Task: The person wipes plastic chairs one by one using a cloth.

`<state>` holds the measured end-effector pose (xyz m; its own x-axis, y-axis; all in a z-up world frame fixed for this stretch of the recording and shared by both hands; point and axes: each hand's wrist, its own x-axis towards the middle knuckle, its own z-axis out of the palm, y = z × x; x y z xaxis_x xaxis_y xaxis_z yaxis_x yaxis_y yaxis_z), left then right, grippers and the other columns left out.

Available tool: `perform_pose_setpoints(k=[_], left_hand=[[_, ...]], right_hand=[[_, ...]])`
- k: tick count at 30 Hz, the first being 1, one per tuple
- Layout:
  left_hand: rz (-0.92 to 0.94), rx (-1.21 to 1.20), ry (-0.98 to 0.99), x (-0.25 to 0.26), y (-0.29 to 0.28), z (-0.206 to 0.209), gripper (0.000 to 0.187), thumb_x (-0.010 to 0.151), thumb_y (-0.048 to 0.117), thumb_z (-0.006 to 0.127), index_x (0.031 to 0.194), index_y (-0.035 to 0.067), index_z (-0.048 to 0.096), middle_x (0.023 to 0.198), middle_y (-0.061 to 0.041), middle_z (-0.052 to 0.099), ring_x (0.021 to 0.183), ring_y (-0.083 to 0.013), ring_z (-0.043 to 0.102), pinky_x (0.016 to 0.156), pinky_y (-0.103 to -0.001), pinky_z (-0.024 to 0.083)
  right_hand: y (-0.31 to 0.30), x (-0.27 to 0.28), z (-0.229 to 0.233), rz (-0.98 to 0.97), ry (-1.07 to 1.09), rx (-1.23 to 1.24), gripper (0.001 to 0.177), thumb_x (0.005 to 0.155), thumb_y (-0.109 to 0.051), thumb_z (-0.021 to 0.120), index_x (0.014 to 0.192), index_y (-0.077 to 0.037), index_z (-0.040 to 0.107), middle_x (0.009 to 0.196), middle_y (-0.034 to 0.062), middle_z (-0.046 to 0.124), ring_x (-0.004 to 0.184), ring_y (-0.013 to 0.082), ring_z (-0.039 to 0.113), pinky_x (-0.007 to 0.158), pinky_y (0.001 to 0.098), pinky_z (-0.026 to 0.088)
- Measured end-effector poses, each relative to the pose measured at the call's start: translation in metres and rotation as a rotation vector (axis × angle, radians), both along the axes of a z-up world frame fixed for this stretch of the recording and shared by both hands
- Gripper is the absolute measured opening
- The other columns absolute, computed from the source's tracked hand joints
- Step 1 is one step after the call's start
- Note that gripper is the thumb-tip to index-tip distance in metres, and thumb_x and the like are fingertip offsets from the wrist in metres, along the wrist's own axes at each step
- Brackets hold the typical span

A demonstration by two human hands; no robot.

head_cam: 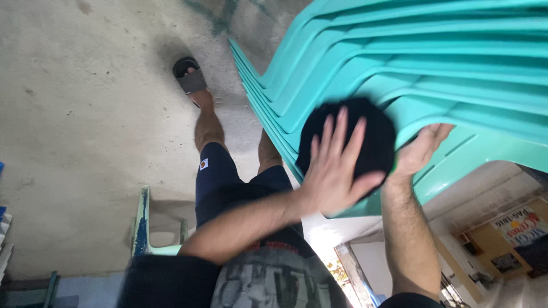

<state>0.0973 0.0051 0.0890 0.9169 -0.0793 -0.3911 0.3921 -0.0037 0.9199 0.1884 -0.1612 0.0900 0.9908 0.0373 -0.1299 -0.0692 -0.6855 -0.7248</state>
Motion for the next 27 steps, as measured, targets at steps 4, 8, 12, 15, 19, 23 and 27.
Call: perform_pose_setpoints(k=[4, 8, 12, 15, 19, 23, 27], left_hand=[[-0.059, 0.045, 0.053, 0.002, 0.003, 0.009, 0.102, 0.098, 0.063, 0.057, 0.167, 0.004, 0.012, 0.170, -0.040, 0.003, 0.154, -0.0681, 0.012, 0.106, -0.086, 0.024], [-0.070, 0.099, 0.029, 0.070, -0.015, -0.022, 0.103, 0.094, 0.067, 0.060, 0.165, 0.008, 0.015, 0.167, -0.035, 0.006, 0.151, -0.0649, 0.013, 0.106, -0.085, 0.023], [-0.046, -0.031, -0.011, 0.004, 0.007, -0.015, 0.101, 0.097, 0.064, 0.058, 0.169, 0.010, 0.013, 0.176, -0.031, 0.002, 0.160, -0.0612, 0.009, 0.114, -0.082, 0.022], [-0.122, -0.070, 0.013, -0.039, 0.026, -0.010, 0.102, 0.100, 0.064, 0.055, 0.169, 0.006, 0.008, 0.175, -0.032, -0.002, 0.161, -0.0616, 0.004, 0.114, -0.084, 0.016], [-0.012, -0.016, 0.074, 0.006, -0.006, -0.052, 0.104, 0.092, 0.071, 0.055, 0.168, 0.015, 0.013, 0.175, -0.029, 0.001, 0.158, -0.0601, 0.007, 0.112, -0.083, 0.017], [0.022, 0.003, 0.147, 0.068, -0.016, -0.107, 0.099, 0.097, 0.074, 0.055, 0.170, 0.020, 0.014, 0.175, -0.028, 0.000, 0.160, -0.0596, 0.006, 0.113, -0.083, 0.015], [0.016, -0.069, 0.151, -0.008, -0.003, -0.069, 0.097, 0.101, 0.071, 0.047, 0.173, 0.017, 0.010, 0.180, -0.030, -0.002, 0.163, -0.0611, 0.004, 0.117, -0.083, 0.015]], right_hand=[[-0.025, 0.006, -0.005, -0.007, 0.034, -0.249, 0.055, 0.121, -0.031, 0.029, 0.158, 0.007, 0.039, 0.164, 0.0237, 0.036, 0.154, 0.0350, 0.036, 0.133, 0.0444, 0.026], [-0.052, -0.005, -0.002, -0.162, 0.152, 0.097, 0.060, 0.119, -0.037, 0.031, 0.162, 0.005, 0.029, 0.168, 0.0225, 0.034, 0.156, 0.0333, 0.038, 0.135, 0.0445, 0.028], [-0.042, -0.015, -0.003, -0.146, 0.029, 0.342, 0.066, 0.121, -0.043, 0.028, 0.167, 0.004, 0.023, 0.171, 0.0199, 0.026, 0.160, 0.0265, 0.029, 0.137, 0.0392, 0.020], [-0.020, -0.007, -0.001, -0.163, 0.073, 0.436, 0.071, 0.119, -0.047, 0.024, 0.168, 0.004, 0.023, 0.173, 0.0213, 0.026, 0.161, 0.0288, 0.031, 0.139, 0.0421, 0.022], [-0.028, 0.001, -0.007, -0.102, 0.071, 0.077, 0.072, 0.119, -0.051, 0.024, 0.166, 0.004, 0.024, 0.174, 0.0229, 0.027, 0.158, 0.0284, 0.031, 0.137, 0.0408, 0.022], [-0.026, -0.003, 0.006, -0.115, 0.166, 0.215, 0.073, 0.118, -0.049, 0.022, 0.167, 0.005, 0.021, 0.171, 0.0232, 0.030, 0.157, 0.0282, 0.031, 0.137, 0.0420, 0.022], [-0.007, -0.001, 0.013, 0.215, -0.047, -0.267, 0.059, 0.121, -0.040, 0.030, 0.162, 0.002, 0.029, 0.165, 0.0209, 0.034, 0.156, 0.0285, 0.032, 0.135, 0.0434, 0.021]])
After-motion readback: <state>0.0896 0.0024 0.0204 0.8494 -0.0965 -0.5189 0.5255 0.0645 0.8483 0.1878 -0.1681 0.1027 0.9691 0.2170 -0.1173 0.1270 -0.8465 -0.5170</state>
